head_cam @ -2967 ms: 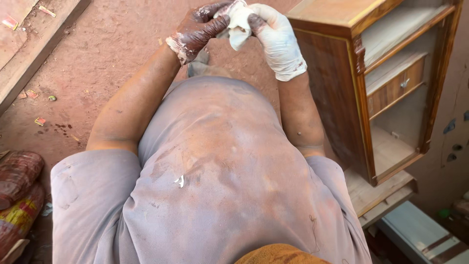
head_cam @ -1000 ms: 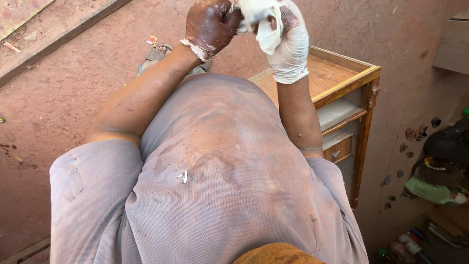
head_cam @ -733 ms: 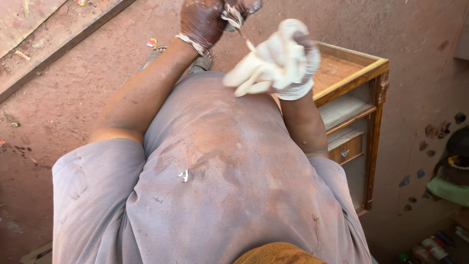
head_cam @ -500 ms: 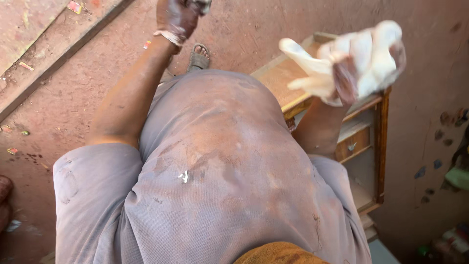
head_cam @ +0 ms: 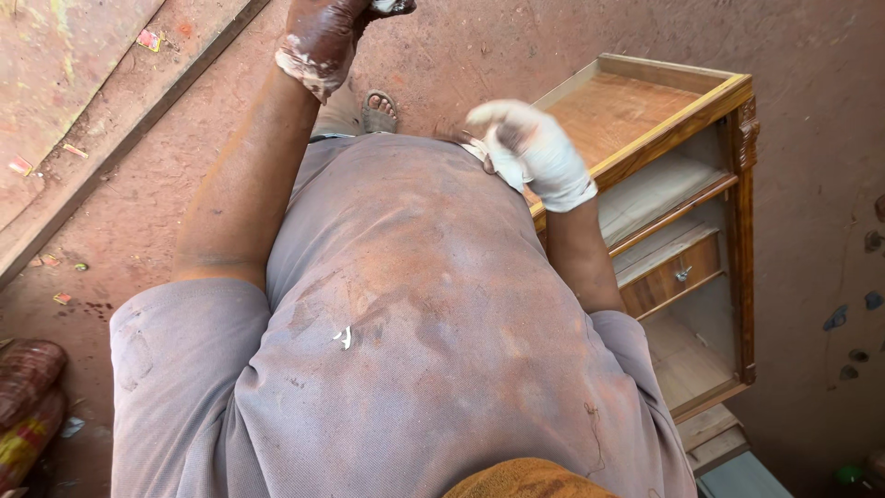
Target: The person walks into a workshop and picks up a white cloth. They use the cloth to wipe and clean the surface and carved details of a wooden furniture piece. The person continues to wipe the furniture and their gloved hands with the cloth.
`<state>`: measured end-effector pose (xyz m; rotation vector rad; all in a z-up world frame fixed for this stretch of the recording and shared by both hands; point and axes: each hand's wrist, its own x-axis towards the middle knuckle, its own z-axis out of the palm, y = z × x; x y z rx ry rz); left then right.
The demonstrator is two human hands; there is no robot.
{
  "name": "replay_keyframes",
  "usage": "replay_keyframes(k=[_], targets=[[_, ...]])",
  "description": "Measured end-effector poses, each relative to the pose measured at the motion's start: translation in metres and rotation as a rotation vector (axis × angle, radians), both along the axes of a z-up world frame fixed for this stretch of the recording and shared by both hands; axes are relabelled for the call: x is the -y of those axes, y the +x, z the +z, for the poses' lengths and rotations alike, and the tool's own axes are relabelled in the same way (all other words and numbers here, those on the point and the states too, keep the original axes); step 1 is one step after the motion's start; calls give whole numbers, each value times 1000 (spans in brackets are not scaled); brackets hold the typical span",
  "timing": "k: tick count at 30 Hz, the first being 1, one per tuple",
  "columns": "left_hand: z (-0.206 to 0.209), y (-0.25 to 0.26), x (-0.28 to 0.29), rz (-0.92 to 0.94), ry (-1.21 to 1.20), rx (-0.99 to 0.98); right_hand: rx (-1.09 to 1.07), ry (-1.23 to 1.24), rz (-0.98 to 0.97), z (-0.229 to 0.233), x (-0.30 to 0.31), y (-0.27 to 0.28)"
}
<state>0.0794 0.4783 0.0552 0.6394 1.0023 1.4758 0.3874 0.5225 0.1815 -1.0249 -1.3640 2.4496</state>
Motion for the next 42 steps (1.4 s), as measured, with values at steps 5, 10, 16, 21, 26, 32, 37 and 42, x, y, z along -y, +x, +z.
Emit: replay_keyframes(k=[5, 10, 16, 21, 26, 32, 37, 42], targets=[[8, -3, -14, -90, -13, 129, -75, 475, 169, -10, -3, 8], [6, -11, -56, -215, -18, 214, 206, 57, -424, -35, -23, 4], [14, -37, -118, -329, -22, 321, -12, -125, -795, -37, -80, -19], [18, -68, -173, -436, -9, 361, -154, -125, -848, -24, -129, -67], [10, -74, -194, -501, 34, 363, -137, -174, -933, -9, -173, -89], [8, -83, -217, -514, 139, 186, -167, 45, -797, -4, -225, -110], [29, -73, -214, -363, 119, -366, -184, 42, -782, -5, -259, -122], [45, -70, -222, -169, 75, -804, -201, -6, -709, -14, -282, -119]])
